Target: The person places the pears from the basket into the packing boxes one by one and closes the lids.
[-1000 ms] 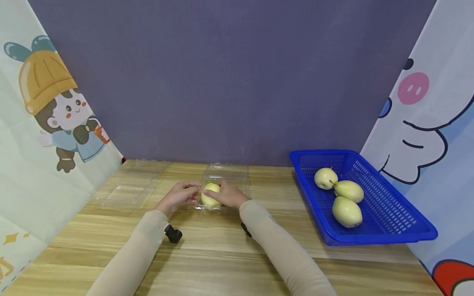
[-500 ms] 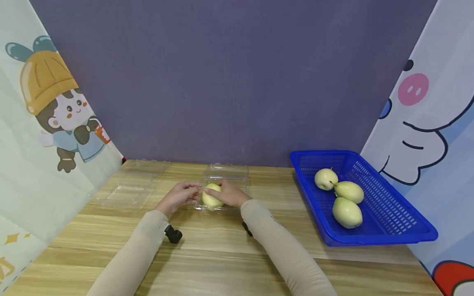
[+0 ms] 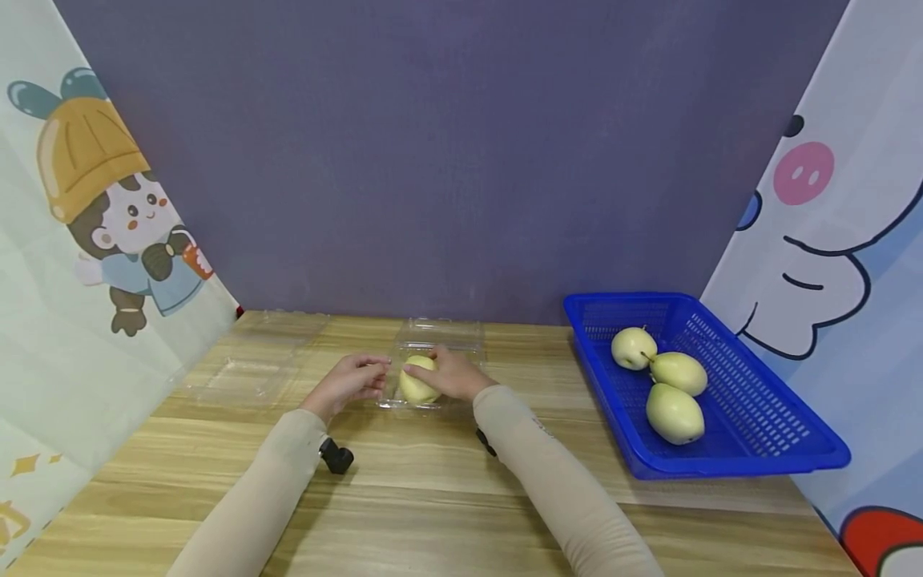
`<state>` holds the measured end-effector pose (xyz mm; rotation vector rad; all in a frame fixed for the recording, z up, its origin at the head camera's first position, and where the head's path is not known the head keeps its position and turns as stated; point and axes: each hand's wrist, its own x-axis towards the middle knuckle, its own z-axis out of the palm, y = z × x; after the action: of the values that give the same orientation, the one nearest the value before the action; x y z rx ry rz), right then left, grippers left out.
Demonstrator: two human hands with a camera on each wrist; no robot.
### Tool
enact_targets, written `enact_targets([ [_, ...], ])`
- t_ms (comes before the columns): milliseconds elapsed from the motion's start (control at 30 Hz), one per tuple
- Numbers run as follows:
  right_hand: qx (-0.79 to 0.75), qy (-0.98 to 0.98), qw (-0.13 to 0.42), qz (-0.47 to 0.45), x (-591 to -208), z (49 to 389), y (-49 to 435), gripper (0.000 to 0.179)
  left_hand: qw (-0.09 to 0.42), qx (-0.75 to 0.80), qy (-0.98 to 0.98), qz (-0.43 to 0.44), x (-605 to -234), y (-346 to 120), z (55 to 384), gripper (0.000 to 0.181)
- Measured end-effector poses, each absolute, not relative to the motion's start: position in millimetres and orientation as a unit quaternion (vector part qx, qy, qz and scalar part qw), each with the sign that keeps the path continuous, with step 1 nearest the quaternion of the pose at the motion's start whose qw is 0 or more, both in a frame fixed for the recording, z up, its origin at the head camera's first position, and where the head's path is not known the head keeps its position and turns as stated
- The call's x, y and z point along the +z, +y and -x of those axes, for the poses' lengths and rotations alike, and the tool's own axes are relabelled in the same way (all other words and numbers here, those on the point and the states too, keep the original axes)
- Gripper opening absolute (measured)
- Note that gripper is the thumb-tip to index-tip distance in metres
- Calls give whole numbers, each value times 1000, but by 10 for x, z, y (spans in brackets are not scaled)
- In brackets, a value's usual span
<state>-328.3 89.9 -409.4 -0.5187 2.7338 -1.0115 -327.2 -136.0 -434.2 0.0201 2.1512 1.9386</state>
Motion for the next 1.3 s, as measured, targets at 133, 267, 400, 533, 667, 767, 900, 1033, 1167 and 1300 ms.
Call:
enact_targets([
  [133,-320,929,59,177,-4088,3283,903,71,120,665,737,-9,-4345,-1357,3272,36],
  [267,-302,936,30,176,-4101,3322,947,68,119,667,735,-7,-4357,-1362,3277,36],
  [400,-295,939,25,173,-4075,3328,994,66,118,668,734,-6,-4367,-1371,3280,36],
  [533,-286,941,31,177,-4052,3331,1024,63,117,666,736,-4,-4366,-1368,3280,37],
  [667,-281,941,40,185,-4052,3343,1028,60,117,664,739,0,-4348,-1365,3277,37],
  [767,-283,940,45,186,-4044,3336,1006,60,119,663,739,-2,-4337,-1365,3275,37],
  [900,-296,935,58,184,-4016,3297,954,60,120,665,737,-2,-4328,-1364,3273,36],
  [1033,-303,932,63,186,-4005,3267,900,60,122,664,738,-3,-4327,-1354,3273,34],
  [1167,-299,934,59,187,-4022,3266,860,61,121,665,737,-5,-4334,-1352,3279,34],
  [1300,-293,936,53,189,-4039,3277,837,63,123,666,735,-6,-4340,-1360,3281,35],
])
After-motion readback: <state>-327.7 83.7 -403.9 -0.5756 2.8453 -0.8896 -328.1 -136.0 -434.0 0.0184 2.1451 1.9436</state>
